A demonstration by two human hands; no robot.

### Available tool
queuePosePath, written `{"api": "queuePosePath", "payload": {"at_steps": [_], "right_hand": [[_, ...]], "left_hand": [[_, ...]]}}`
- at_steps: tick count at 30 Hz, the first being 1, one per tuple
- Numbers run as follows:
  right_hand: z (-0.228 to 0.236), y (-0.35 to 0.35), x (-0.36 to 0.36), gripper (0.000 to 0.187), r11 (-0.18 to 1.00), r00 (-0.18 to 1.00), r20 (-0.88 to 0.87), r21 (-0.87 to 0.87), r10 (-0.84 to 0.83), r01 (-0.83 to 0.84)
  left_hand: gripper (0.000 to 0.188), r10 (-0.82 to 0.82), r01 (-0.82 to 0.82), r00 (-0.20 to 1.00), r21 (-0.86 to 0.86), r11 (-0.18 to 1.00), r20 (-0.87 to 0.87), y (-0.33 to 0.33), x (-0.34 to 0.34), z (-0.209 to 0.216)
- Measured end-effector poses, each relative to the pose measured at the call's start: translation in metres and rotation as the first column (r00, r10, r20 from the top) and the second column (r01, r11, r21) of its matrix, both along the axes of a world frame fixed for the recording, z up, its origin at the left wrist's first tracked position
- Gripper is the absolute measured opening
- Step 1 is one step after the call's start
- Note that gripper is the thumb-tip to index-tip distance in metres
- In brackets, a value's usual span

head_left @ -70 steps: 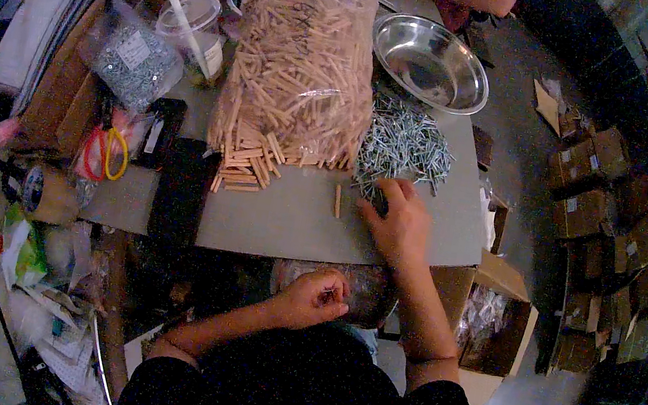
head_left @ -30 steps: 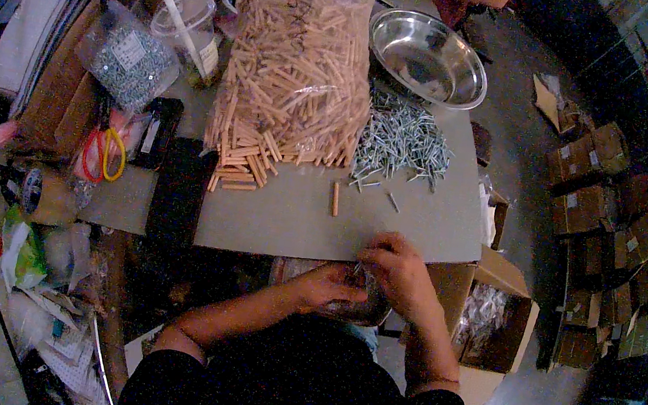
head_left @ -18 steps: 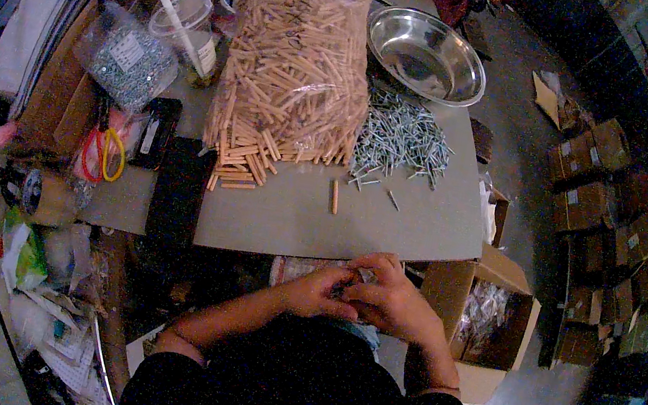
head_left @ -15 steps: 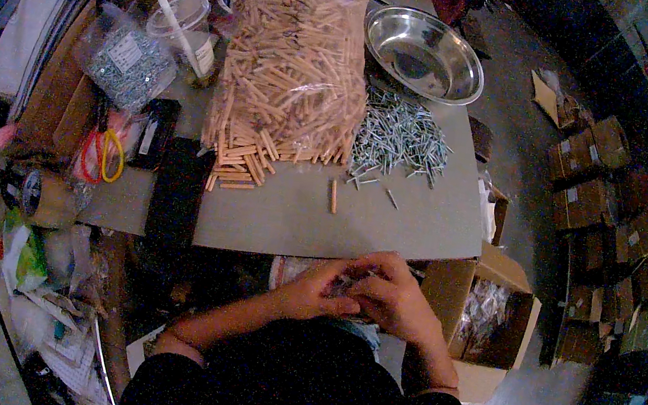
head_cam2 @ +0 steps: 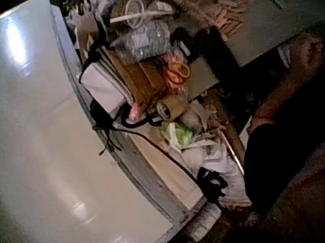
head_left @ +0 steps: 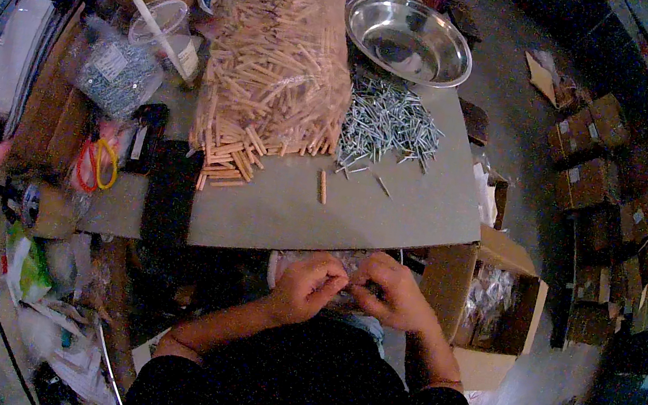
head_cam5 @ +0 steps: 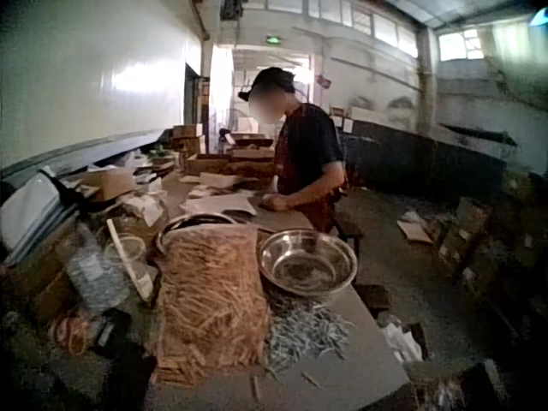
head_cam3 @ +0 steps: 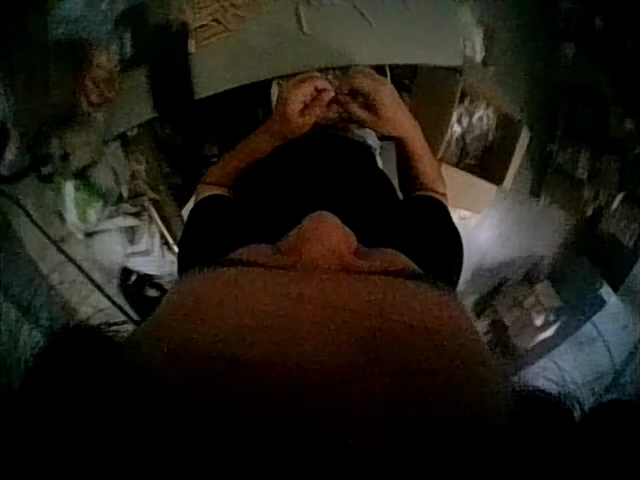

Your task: The person repeatedly picks up small wooden dowels and metal nails from a table, inserts the nails into the dowels, and places the assembled units into a container. The task continues in a repetitive loop throughout the clip.

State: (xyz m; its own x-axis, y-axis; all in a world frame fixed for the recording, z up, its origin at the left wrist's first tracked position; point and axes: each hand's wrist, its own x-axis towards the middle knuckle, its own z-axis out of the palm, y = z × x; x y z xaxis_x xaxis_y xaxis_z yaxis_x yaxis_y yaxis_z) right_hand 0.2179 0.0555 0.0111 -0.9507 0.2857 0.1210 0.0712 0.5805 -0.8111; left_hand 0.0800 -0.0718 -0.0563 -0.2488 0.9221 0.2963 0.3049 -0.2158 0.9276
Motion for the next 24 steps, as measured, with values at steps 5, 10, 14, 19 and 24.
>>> {"api": "queuePosePath", "payload": {"at_steps": [5, 10, 14, 19, 24], "right_hand": [[-0.005, 0.018, 0.036, 0.010, 0.987, 0.983, 0.101, 0.063, -0.155, 0.149], [0.020, 0.044, 0.123, 0.014, 0.705, 0.662, 0.263, 0.391, -0.702, 0.592], [0.021, 0.057, 0.166, 0.015, 0.382, 0.452, 0.094, 0.697, -0.887, 0.606], [0.013, 0.049, 0.113, 0.016, 0.504, 0.538, 0.111, 0.545, -0.836, 0.670], [-0.003, 0.042, 0.031, 0.016, 0.767, 0.828, 0.081, 0.437, -0.554, 0.470]], "left_hand": [[0.014, 0.031, -0.030, 0.999, -0.045, 0.999, 0.014, 0.008, 0.005, 0.000], [0.020, -0.334, 0.220, 0.910, -0.395, 0.892, -0.247, 0.021, 0.016, -0.064], [0.024, -0.396, 0.363, 0.699, -0.182, 0.914, -0.596, 0.031, 0.035, -0.128], [0.032, -0.360, 0.262, 0.668, -0.247, 0.933, -0.651, 0.060, 0.056, -0.113], [0.034, -0.606, 0.331, 0.601, -0.527, 0.782, -0.521, 0.084, 0.079, -0.142]]}}
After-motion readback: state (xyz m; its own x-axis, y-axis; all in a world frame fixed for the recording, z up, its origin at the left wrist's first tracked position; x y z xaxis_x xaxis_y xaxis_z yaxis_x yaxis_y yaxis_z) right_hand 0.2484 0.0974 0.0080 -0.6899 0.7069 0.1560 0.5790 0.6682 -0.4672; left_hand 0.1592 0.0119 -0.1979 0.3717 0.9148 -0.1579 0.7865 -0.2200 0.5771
